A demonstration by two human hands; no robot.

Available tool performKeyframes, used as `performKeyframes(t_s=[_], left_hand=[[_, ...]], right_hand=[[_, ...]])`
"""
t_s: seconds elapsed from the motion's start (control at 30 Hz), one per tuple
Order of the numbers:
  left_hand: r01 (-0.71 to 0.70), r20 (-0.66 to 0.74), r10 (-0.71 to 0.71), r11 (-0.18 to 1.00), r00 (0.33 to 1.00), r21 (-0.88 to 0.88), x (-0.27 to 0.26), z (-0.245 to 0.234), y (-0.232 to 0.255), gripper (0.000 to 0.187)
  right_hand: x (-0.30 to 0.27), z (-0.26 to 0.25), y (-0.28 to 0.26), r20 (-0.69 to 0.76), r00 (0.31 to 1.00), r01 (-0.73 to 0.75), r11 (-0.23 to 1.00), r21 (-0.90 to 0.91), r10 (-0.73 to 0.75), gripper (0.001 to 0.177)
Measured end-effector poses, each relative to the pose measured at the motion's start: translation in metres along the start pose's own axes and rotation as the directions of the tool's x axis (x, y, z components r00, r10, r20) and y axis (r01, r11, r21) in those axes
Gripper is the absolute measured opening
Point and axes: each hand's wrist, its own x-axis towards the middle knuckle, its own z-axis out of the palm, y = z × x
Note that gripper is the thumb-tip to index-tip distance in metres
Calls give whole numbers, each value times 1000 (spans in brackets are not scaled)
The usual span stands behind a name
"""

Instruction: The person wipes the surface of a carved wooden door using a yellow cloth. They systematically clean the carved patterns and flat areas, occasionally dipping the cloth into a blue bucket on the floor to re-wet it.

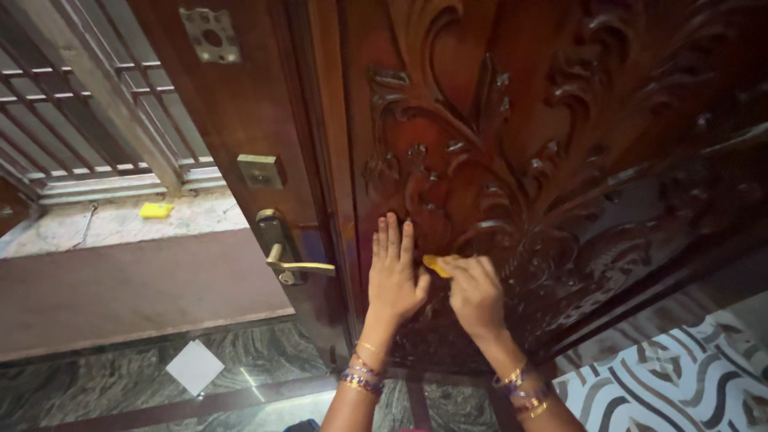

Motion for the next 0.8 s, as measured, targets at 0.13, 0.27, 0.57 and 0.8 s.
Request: performKeyframes(t_s=[0.13, 0.27, 0.57, 0.8], left_hand=[[56, -32, -55, 998, 998, 21, -5, 1, 11, 94], [65, -45, -64, 997, 997, 28, -3, 1, 21, 96], [105, -23, -103, 990, 994, 96, 7, -11, 37, 103], [228, -232, -256, 964, 938, -139, 3, 19, 117, 101]], right_hand=[[15, -15, 17, -233, 972, 32, 999, -33, -39, 26], [14, -2, 29, -19, 989, 144, 988, -52, -145, 14], [-58, -55, 66, 21, 856, -510, 839, 189, 516, 13], [-64, -118, 107, -156, 697, -560, 667, 491, 700, 22]])
